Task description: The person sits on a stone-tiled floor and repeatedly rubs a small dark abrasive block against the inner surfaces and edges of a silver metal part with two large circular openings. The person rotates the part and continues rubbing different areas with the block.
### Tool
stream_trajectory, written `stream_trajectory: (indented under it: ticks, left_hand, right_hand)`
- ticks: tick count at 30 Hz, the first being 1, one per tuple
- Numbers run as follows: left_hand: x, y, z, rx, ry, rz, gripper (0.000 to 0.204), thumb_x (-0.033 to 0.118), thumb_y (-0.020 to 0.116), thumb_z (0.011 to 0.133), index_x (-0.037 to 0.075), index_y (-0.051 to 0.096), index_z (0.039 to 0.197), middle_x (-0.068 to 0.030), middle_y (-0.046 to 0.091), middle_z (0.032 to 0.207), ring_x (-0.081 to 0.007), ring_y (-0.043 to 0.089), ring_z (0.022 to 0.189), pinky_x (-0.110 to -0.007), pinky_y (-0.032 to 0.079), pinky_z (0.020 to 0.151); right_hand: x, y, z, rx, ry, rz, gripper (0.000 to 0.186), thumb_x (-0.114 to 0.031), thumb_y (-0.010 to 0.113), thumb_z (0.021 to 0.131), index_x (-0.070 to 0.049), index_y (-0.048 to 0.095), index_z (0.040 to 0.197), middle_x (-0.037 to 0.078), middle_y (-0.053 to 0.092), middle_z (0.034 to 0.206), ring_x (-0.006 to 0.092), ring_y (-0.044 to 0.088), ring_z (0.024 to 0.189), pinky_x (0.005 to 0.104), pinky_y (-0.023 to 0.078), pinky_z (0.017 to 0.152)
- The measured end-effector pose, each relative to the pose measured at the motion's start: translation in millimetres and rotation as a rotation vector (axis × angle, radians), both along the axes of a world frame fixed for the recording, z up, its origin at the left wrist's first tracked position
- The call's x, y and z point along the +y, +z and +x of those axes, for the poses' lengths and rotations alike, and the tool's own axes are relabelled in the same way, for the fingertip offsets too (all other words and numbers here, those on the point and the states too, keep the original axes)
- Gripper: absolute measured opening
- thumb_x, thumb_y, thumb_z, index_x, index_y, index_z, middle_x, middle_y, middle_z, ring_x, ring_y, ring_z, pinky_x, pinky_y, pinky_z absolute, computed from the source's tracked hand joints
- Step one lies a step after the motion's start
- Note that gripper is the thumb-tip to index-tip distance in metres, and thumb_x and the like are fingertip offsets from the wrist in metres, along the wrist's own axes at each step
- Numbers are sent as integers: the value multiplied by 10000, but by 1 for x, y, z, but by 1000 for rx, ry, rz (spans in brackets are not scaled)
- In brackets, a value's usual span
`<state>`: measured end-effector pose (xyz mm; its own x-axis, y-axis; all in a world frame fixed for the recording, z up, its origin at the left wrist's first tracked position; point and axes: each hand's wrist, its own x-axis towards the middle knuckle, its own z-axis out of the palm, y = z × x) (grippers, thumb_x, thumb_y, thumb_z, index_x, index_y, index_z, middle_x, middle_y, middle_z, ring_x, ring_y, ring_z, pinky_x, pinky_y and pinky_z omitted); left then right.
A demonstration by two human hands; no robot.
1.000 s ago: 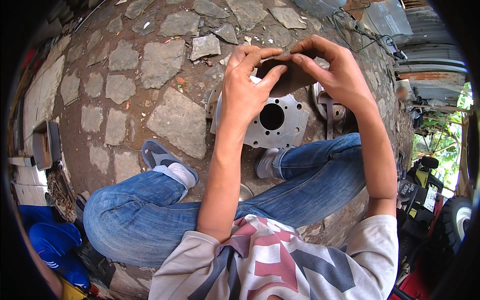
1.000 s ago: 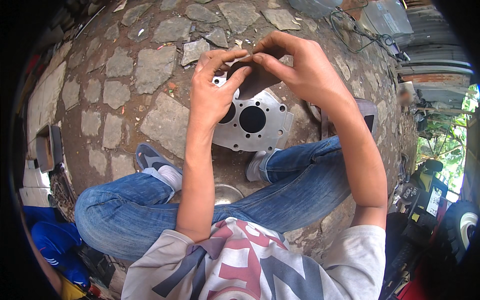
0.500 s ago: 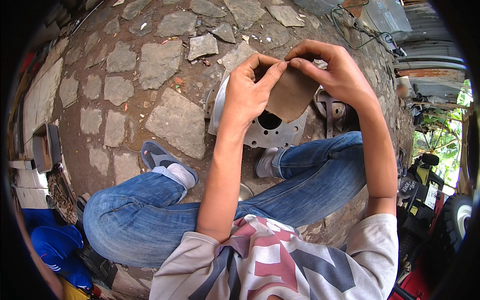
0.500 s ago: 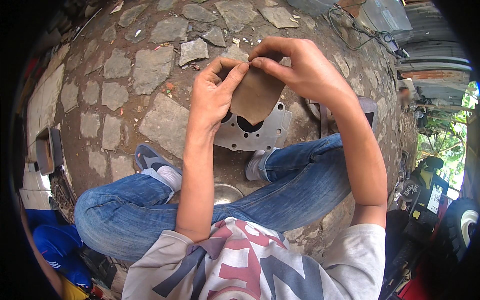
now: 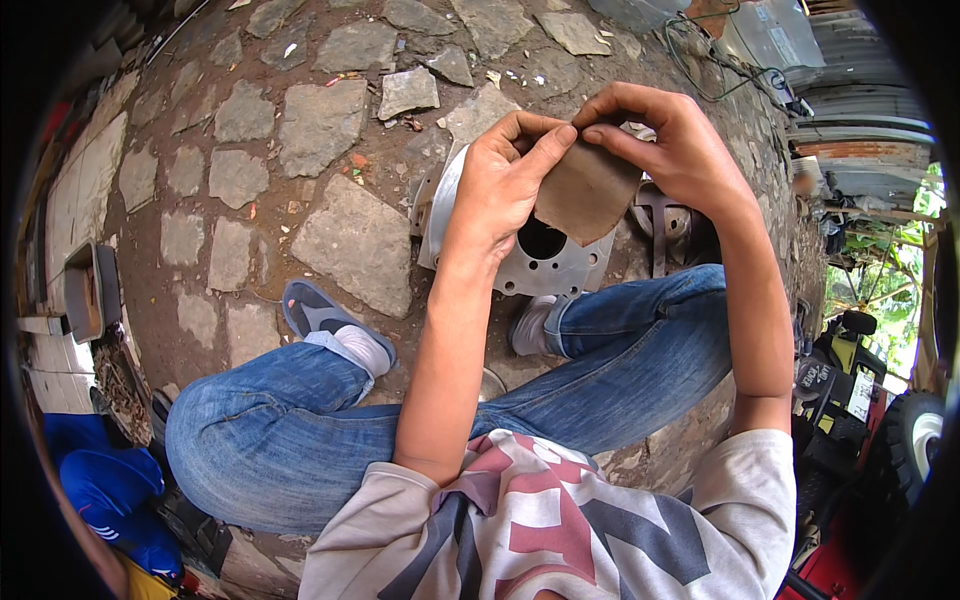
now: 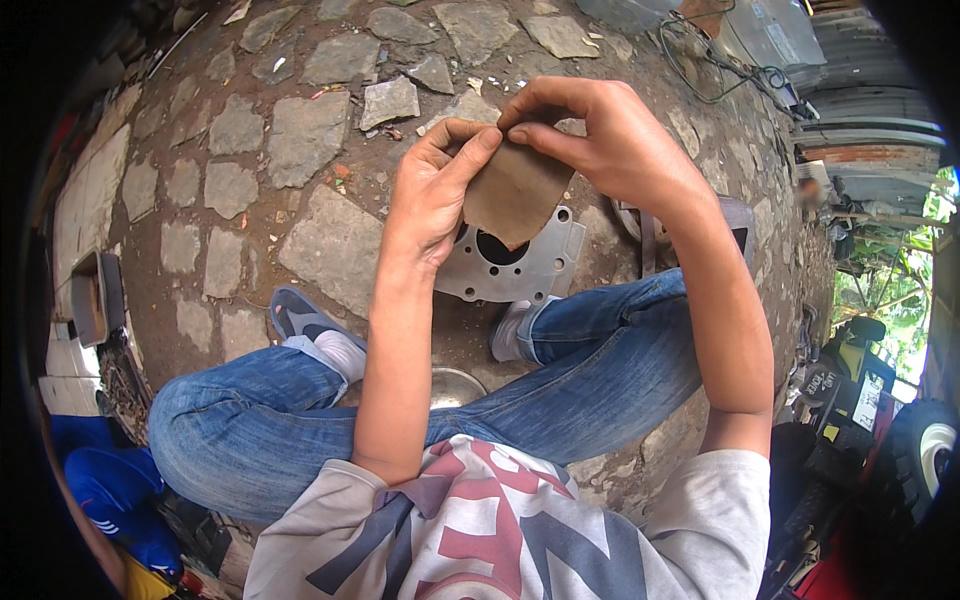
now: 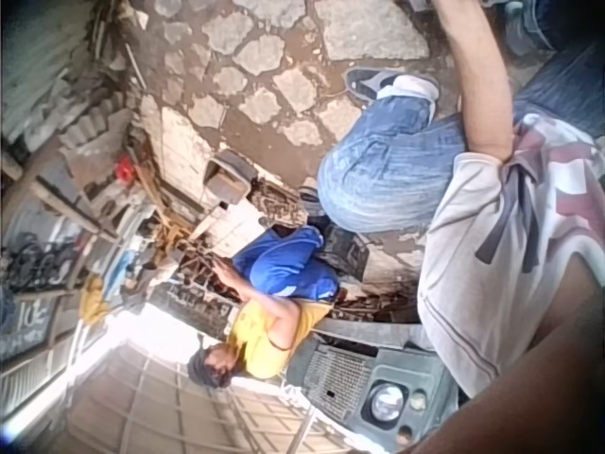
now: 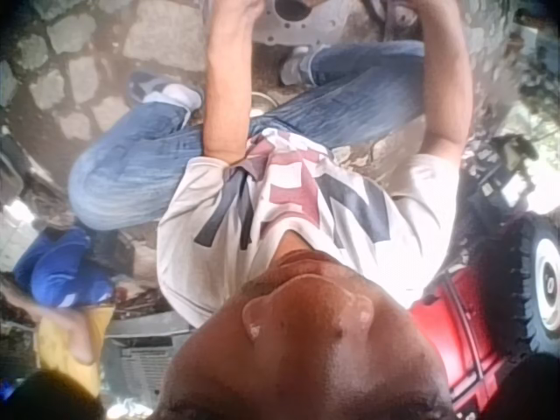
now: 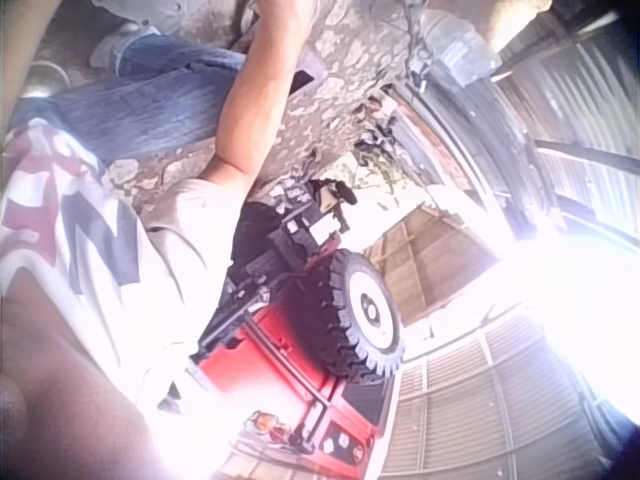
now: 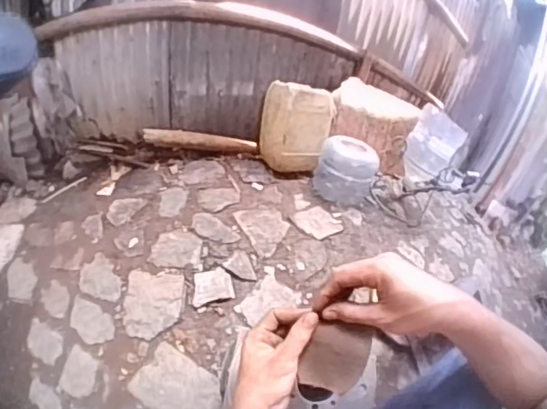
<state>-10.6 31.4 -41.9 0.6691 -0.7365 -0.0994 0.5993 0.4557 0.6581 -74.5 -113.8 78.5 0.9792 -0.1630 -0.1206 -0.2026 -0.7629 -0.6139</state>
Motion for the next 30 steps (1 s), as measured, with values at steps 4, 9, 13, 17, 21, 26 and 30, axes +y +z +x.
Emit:
stream_trajectory:
  ticks: [4, 9, 13, 17, 21, 26, 30]
  left_hand:
    - [0, -4, 1, -45, 0, 21, 159, 123, 711, 921, 17, 662, 1029, -64, 704, 934, -99, 660, 830, -234, 532, 728]
    - [0, -6, 1, -19, -6, -16, 163, 118, 715, 916, 18, 658, 1032, -70, 703, 943, -101, 660, 837, -235, 536, 736]
    - [2, 1, 0, 35, -27, -16, 187, 150, 715, 922, 7, 657, 1026, -67, 691, 916, -80, 627, 809, -216, 505, 727]
    - [3, 0, 3, 8, -55, 24, 177, 162, 709, 929, 13, 664, 1012, -50, 693, 886, -65, 619, 777, -199, 487, 691]
    - [4, -1, 4, 1, -45, 30, 164, 178, 705, 934, 22, 678, 977, -29, 692, 856, -51, 612, 757, -190, 472, 669]
    - [4, -5, 5, -30, -50, 43, 164, 212, 695, 942, 51, 676, 971, -30, 702, 884, -77, 651, 767, -220, 517, 672]
    - [5, -8, 7, -3, -65, 71, 201, 241, 702, 942, 40, 692, 933, -3, 685, 846, -37, 589, 738, -188, 455, 651]
  right_hand:
    - [2, -2, 0, -5, 8, -20, 179, -94, 698, 880, 13, 685, 1022, 83, 713, 934, 142, 659, 905, 318, 515, 873]
    - [3, -3, 0, -21, 9, -39, 189, -96, 703, 870, 16, 686, 1021, 101, 717, 920, 163, 676, 883, 323, 523, 854]
    - [1, -2, 0, -49, 39, -119, 190, -111, 701, 875, 8, 688, 1022, 123, 720, 912, 207, 692, 856, 331, 528, 830]
    - [1, -2, 0, -48, 51, -174, 192, -157, 686, 892, -29, 698, 1036, 154, 725, 913, 308, 711, 867, 372, 547, 773]
    - [0, -3, 0, -67, 67, -157, 186, -166, 690, 893, -33, 704, 1023, 154, 724, 913, 314, 707, 855, 377, 544, 763]
    - [0, -4, 1, -73, 79, -143, 184, -158, 689, 891, -31, 704, 1024, 156, 723, 917, 312, 705, 861, 378, 541, 774]
    - [0, -3, 0, -46, 75, -149, 180, -132, 687, 886, -16, 697, 1024, 146, 719, 914, 281, 699, 858, 365, 536, 793]
